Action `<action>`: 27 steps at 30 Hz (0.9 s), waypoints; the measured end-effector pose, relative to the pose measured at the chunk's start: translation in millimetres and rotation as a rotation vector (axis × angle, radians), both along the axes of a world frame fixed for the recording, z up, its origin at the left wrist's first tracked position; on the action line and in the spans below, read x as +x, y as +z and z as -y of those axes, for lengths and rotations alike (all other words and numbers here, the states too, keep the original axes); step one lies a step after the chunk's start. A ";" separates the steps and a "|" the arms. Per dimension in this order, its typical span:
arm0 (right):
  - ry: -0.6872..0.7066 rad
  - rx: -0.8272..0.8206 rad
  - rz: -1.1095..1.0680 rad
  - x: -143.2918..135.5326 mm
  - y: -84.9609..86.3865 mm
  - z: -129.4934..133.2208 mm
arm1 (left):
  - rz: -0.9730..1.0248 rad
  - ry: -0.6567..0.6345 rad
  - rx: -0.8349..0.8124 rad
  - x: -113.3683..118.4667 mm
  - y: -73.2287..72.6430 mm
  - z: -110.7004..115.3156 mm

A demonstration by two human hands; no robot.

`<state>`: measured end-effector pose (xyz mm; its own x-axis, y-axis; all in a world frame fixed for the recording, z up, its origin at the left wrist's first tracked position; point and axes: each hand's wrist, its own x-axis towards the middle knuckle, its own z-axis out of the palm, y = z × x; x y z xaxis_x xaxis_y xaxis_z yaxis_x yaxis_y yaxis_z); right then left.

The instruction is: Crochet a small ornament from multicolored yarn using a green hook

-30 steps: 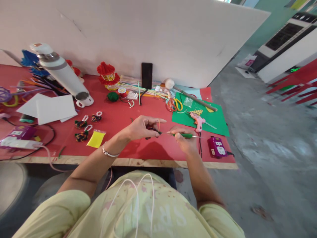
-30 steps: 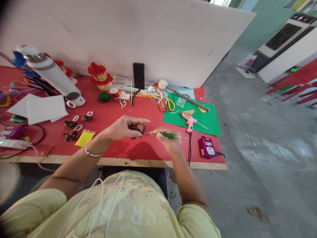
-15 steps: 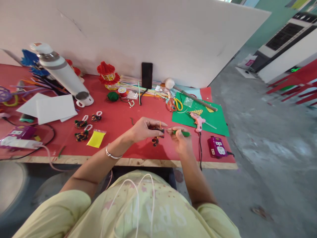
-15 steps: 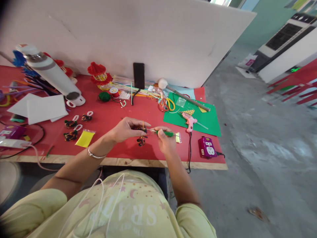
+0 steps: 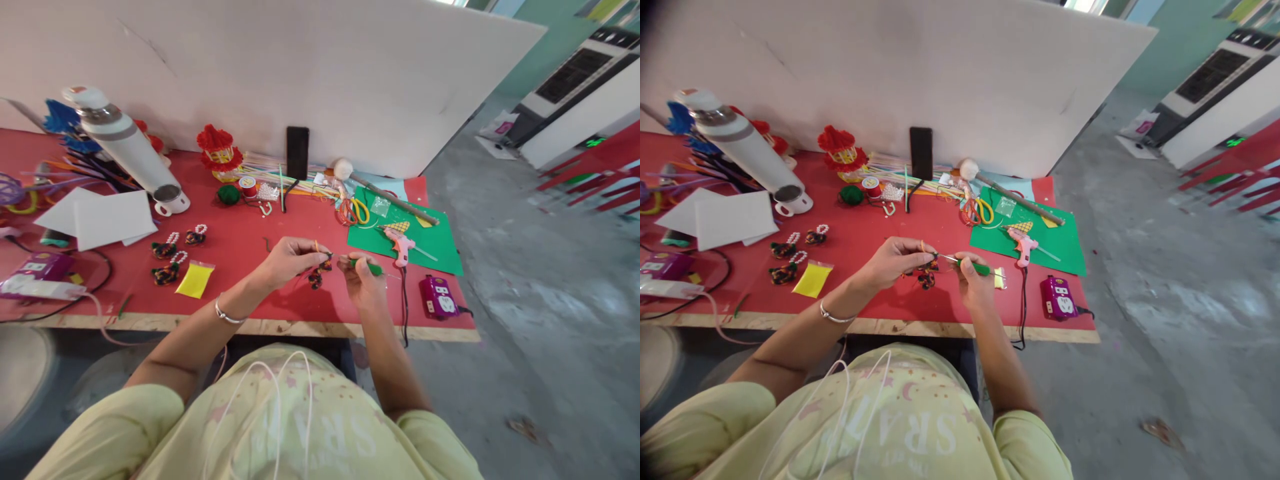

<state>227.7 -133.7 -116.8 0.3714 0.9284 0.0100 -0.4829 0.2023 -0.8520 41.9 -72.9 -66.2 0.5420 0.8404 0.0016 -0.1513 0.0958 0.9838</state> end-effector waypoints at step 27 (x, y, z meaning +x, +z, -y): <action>-0.074 0.033 0.335 10.3 4.3 2.8 | -0.078 0.057 0.073 1.4 1.1 -0.2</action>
<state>238.0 -136.5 -112.5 0.4088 0.8962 0.1722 -0.1605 0.2563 -0.9532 43.3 -72.6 -65.1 0.4945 0.8689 0.0235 -0.0767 0.0167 0.9969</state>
